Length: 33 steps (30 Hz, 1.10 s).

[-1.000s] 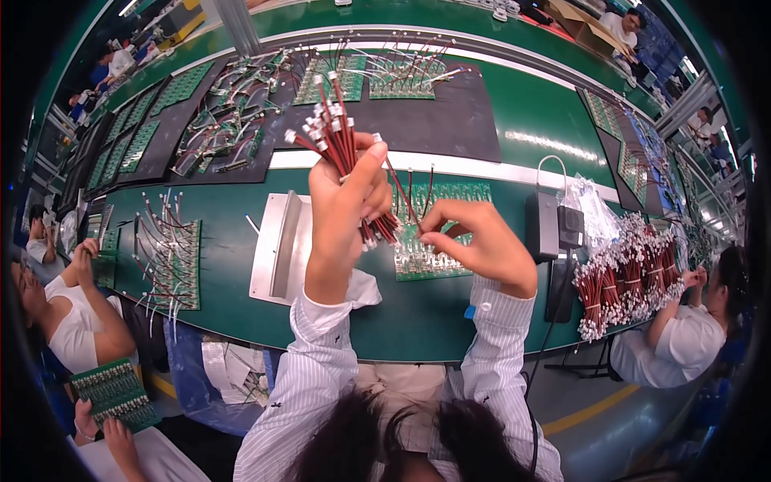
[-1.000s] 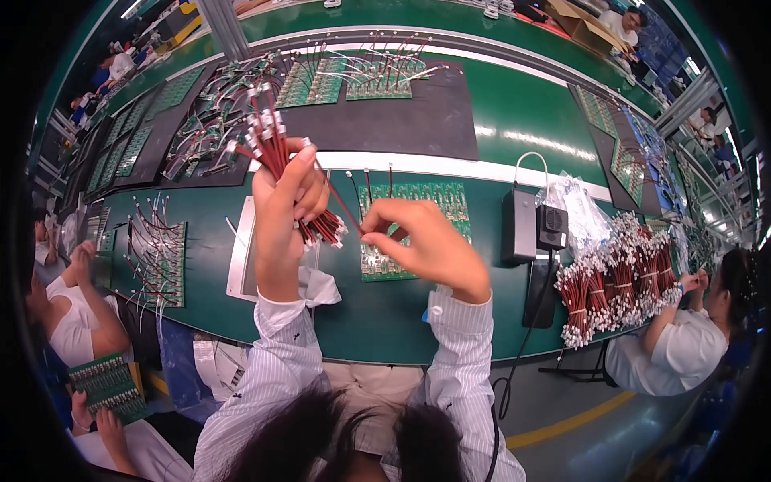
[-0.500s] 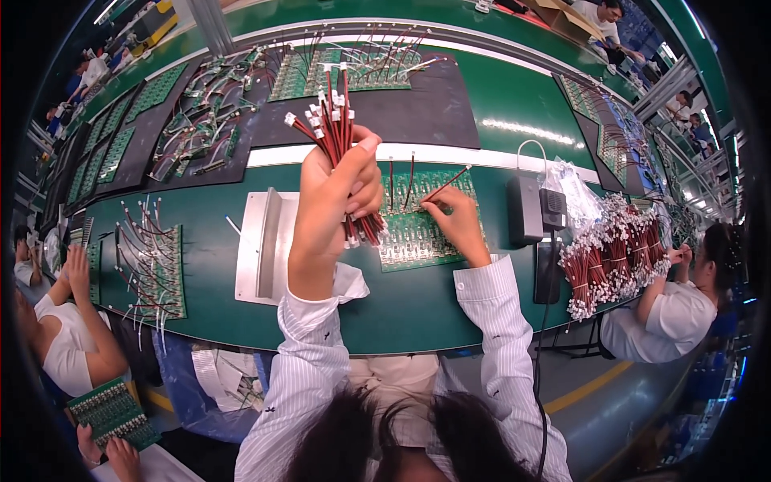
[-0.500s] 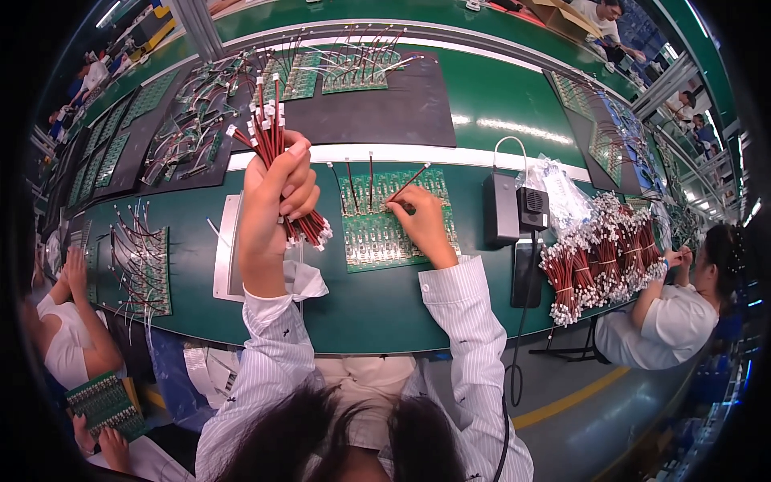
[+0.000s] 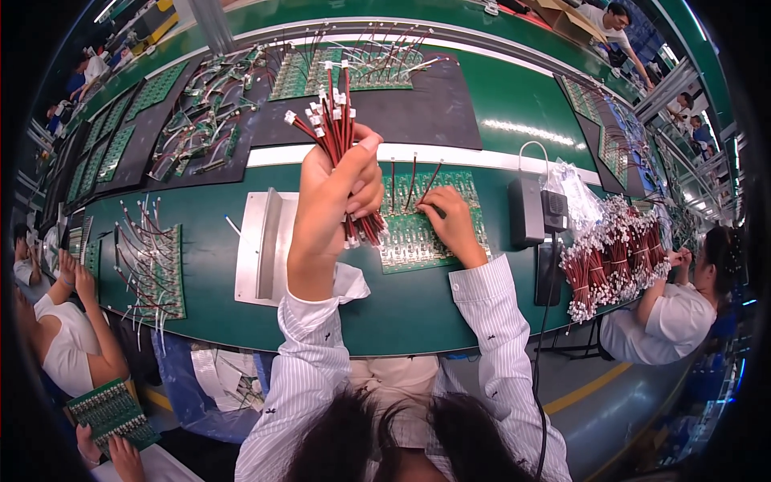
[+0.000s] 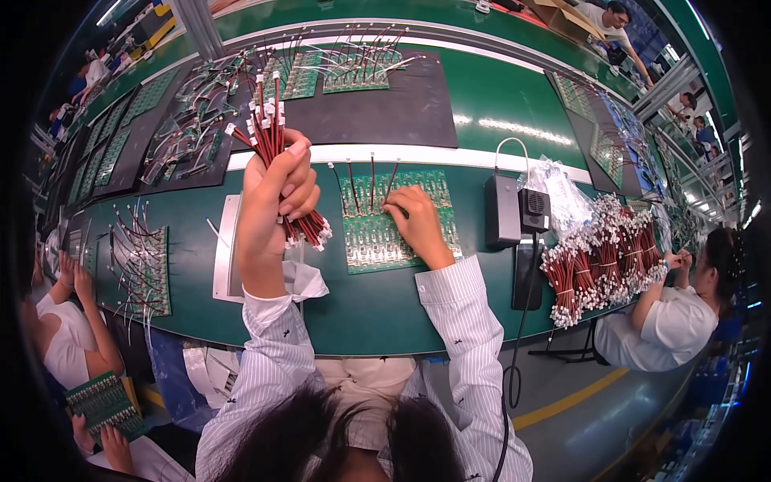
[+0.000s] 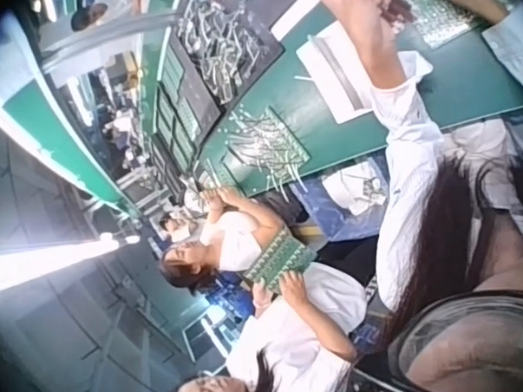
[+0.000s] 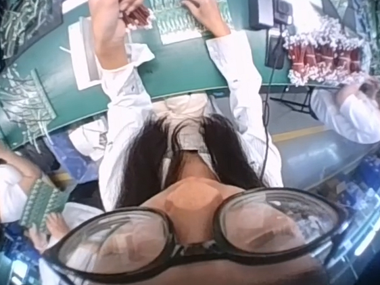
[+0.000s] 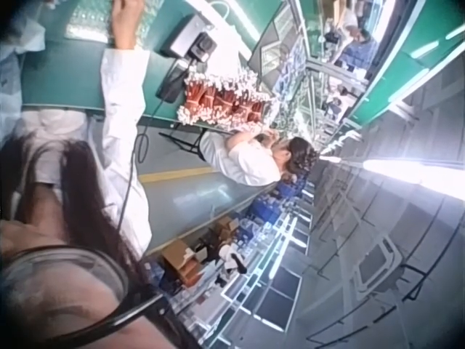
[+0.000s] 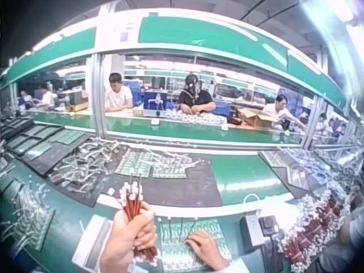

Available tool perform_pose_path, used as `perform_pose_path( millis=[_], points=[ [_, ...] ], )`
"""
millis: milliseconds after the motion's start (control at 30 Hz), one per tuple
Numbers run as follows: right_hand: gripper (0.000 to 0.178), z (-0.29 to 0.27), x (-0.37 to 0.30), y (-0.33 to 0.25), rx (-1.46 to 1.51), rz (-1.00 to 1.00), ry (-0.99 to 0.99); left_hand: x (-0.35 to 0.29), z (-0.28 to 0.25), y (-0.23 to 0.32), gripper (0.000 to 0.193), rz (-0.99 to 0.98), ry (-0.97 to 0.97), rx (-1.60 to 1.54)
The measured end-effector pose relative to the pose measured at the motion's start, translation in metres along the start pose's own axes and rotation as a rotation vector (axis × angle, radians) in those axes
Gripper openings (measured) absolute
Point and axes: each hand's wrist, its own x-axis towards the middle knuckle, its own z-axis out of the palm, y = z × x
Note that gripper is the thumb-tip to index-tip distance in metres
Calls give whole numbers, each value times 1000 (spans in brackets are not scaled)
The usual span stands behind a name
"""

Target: The person inserts wire connectors into a circuit board by hand, moves the assembled board aside, and places a new circuit board in front of them to insert more wire connectors.

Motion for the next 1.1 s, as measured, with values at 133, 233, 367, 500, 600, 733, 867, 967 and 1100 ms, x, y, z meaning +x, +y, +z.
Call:
perform_pose_path(
  millis=[133, 233, 367, 500, 600, 733, 867, 967, 1100],
  points=[
    [5, -1, -1, -2, -133, -33, 18, 1, -1, 2, 14, -6, -3, -6],
    [5, -2, -1, -11, -272, -59, 19, 2, -2, 0, 14, -22, -5, -13],
    [6, -1, -3, -13, -336, -81, 30, 3, -3, -3, 14, -26, -7, -5],
    [6, 0, -3, -18, -368, -100, 68, 2, -3, -2, 14, -30, -4, -5],
    [6, 4, -5, -21, -359, -98, 86, 2, -3, -3, 13, -41, -8, -8],
    [6, 3, -7, -15, -360, -49, 102, 4, -2, -7, 13, -51, -24, 0],
    [6, 3, -8, -17, -382, -32, 113, 4, -3, -7, 14, -51, -31, -5],
    [5, 4, -7, -18, -328, -35, 136, 2, -5, -4, 14, -39, -27, 1],
    [4, 4, -7, -15, -345, 16, 101, 3, -6, -7, 13, -50, -31, -20]
  ],
)
